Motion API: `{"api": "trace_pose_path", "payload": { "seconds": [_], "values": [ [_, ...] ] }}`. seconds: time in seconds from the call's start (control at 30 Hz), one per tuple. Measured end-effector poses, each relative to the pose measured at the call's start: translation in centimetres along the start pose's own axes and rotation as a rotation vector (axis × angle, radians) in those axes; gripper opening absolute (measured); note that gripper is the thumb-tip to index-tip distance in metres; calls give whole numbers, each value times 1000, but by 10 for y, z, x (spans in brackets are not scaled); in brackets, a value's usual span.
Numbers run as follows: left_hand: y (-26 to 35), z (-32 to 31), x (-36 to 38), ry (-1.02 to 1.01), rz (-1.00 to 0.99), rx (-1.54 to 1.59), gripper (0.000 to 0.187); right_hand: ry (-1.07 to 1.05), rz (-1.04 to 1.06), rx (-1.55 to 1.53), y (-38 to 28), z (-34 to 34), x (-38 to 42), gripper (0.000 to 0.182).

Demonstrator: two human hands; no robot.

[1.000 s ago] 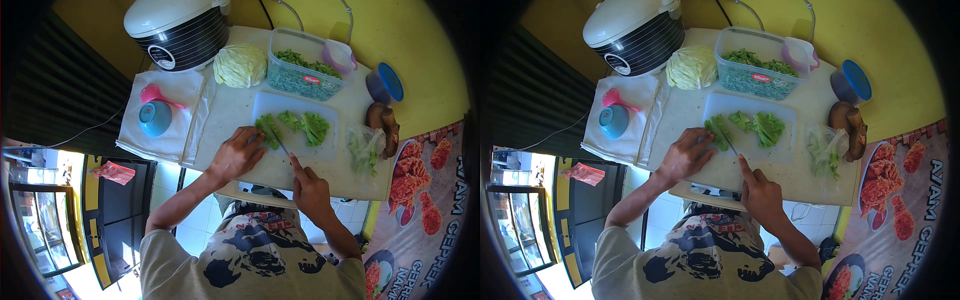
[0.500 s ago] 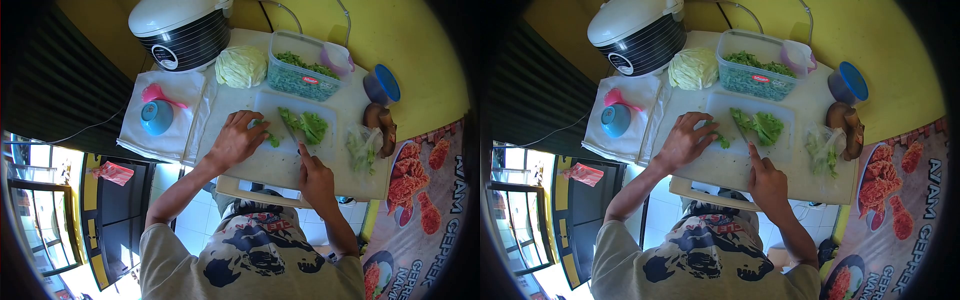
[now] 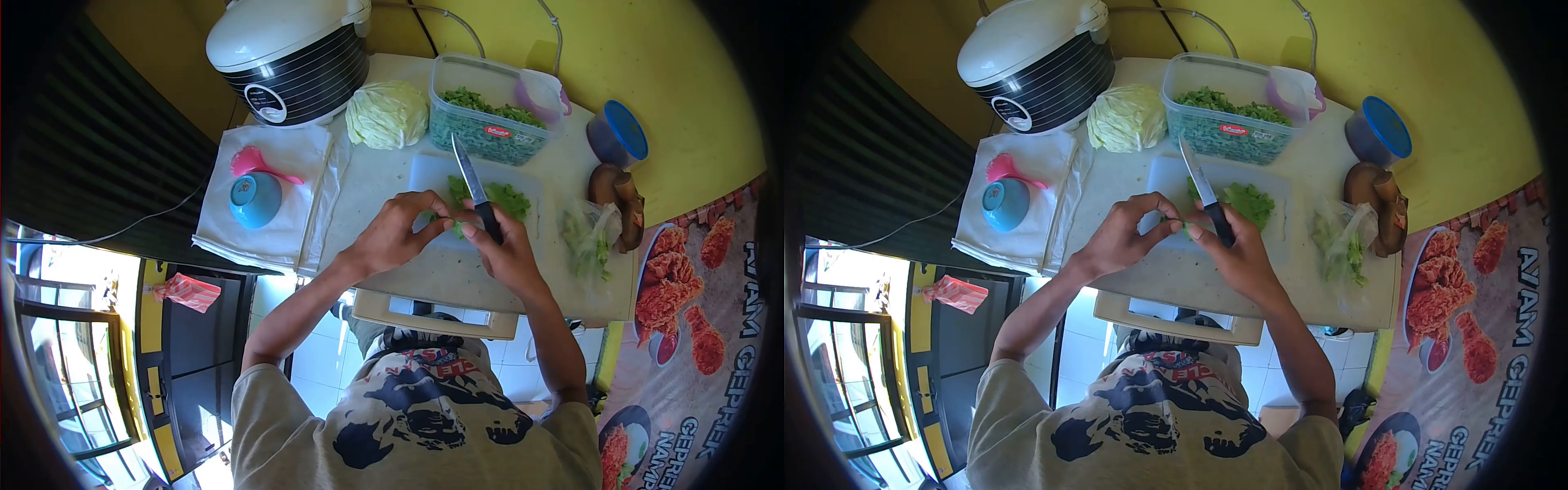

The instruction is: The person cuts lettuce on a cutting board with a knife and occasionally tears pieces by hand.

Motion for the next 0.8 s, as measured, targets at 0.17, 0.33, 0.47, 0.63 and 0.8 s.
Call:
{"api": "trace_pose_path", "payload": {
  "seconds": [0.17,0.33,0.47,0.63,0.8],
  "values": [
    [-7,1,3,48,30,190,21,-57,-38,22,-2,-1,-13,34],
    [-6,9,5,-33,204,99,28,6,207,331,5,-1,-26,34],
    [-11,9,4,-12,174,40,31,-28,194,548,-2,1,-38,34],
    [-17,11,5,-12,147,-57,32,-98,119,664,-13,2,-47,37],
    [-23,9,10,-13,-27,-244,33,-90,139,722,-12,-2,-60,40]
  ]
}}
Point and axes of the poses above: each hand's wrist, its own x-axis away from the middle knuckle, its own z-axis out of the back of the hand, y = z × x, the point moved 2 cm from there along -x, towards the middle knuckle, and after that the axes turned 8 degrees about -y, right-handed, at the moved point
